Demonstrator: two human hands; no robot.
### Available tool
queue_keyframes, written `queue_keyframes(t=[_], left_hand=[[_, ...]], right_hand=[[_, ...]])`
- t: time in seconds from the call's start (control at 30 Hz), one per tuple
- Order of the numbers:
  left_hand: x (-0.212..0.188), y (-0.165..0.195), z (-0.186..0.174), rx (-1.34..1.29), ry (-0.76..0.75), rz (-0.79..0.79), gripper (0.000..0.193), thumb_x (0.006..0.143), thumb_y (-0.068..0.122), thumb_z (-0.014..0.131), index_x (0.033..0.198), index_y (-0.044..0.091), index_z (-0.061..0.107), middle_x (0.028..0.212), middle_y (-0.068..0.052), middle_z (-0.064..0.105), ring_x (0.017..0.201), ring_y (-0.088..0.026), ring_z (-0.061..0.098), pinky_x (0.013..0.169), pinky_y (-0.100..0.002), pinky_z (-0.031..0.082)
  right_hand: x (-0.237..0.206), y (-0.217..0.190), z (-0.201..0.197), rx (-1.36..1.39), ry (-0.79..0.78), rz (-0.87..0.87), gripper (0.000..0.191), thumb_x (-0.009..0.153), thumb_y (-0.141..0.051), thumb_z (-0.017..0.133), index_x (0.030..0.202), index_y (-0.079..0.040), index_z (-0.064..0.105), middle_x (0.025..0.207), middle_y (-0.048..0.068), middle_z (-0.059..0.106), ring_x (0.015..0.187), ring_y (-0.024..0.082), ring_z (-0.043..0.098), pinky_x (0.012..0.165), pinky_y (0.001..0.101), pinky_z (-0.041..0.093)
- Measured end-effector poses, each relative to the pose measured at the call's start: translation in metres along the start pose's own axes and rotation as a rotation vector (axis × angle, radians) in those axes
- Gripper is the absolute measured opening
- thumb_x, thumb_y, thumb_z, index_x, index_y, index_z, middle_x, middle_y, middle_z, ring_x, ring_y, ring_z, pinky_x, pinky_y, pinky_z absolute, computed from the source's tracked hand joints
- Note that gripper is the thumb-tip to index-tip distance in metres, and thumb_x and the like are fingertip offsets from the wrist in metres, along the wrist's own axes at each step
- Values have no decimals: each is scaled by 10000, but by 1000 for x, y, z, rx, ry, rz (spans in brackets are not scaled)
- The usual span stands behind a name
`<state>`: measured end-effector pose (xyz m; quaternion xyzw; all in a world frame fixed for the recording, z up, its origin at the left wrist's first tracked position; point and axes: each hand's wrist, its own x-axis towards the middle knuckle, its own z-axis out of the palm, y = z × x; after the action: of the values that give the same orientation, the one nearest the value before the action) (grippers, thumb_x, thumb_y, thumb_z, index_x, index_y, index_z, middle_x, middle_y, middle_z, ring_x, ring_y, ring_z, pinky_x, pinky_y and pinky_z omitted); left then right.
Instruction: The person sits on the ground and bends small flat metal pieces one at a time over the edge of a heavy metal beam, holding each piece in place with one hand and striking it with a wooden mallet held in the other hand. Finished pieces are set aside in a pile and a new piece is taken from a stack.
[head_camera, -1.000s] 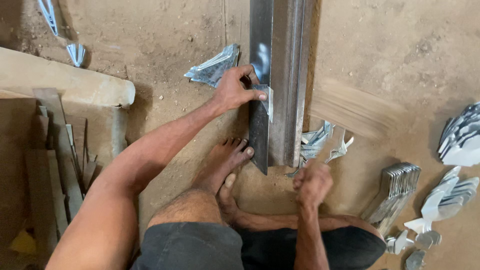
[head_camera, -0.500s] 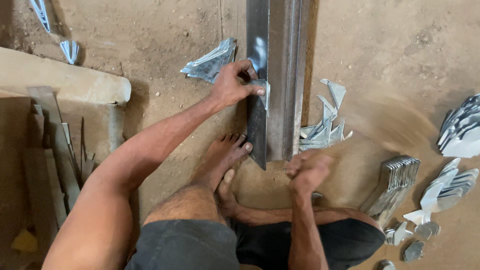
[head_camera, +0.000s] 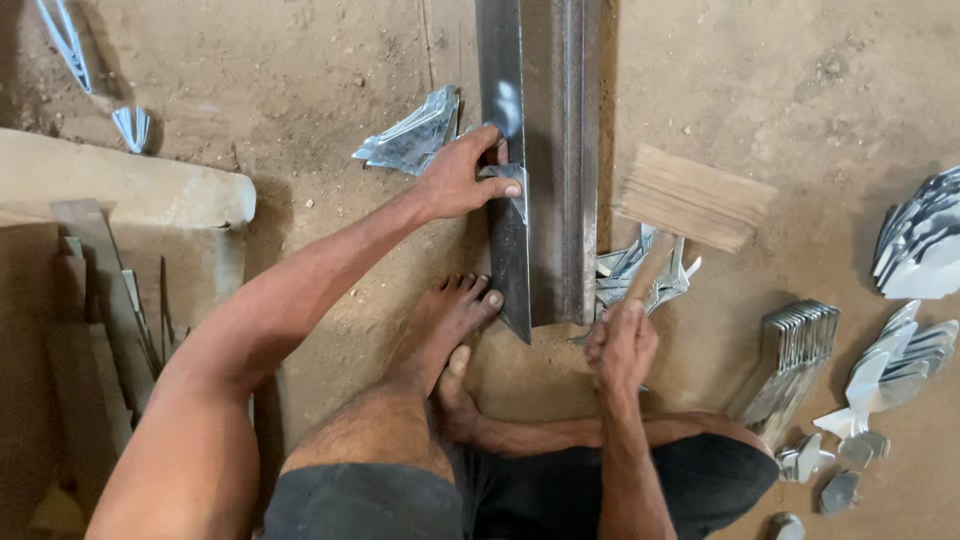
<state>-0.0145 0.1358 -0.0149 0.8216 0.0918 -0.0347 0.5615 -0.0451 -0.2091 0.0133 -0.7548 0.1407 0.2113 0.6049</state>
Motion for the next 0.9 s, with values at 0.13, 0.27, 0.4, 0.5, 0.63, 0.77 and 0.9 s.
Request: queue_keyframes(t=[0.13,0.27,0.4,0.5,0.63,0.77,0.9], left_hand=[[5,41,18,185,-113,71,221,827,122,773,971,93,608,1017,-67,646,956,-214,676,847,-345,574],[21,85,74,583,-182,203,551,707,-41,731,1231,35,581,1131,-187,593,868,-354,698,707,-429,593],[8,89,106,758,-122,133,422,728,54,761,1118,10,607,1063,-185,620,893,-341,720,703,-426,605],[-7,76,107,782,-139,198,397,721,37,740,1098,-2,623,1045,-183,640,886,-325,725,698,-407,611],[-16,66,104,790,-150,269,296,711,52,719,989,-38,671,978,-191,666,880,-322,724,703,-398,614],[-16,66,105,788,-152,297,271,704,47,696,948,-69,703,919,-206,673,846,-326,720,676,-397,614],[-18,65,103,778,-150,276,200,745,44,679,918,-55,699,923,-192,671,856,-326,714,706,-412,604]], right_hand=[[-16,-4,-12,17,6,-171,319,1127,-288,499,985,-17,592,675,14,561,511,72,504,443,234,407],[-16,-17,-10,-58,39,-114,256,1078,-236,555,1144,-2,632,731,11,567,540,66,492,448,221,389],[-21,-37,-16,-104,68,-94,268,1050,-236,554,1220,-44,630,701,-8,549,521,51,476,433,210,385],[-27,-44,-20,-74,130,-231,232,1088,-223,554,1181,-21,621,724,-6,563,541,57,482,453,220,400],[-23,-35,-18,-215,84,-360,183,1112,-181,560,1144,-2,584,718,14,587,565,79,523,482,241,427],[-17,-23,-14,-487,87,-460,270,1085,-149,572,1280,21,647,747,33,590,634,86,543,556,264,468],[-20,-19,-15,-333,205,-502,339,1061,-171,540,1334,25,587,741,5,605,621,61,559,549,251,470]])
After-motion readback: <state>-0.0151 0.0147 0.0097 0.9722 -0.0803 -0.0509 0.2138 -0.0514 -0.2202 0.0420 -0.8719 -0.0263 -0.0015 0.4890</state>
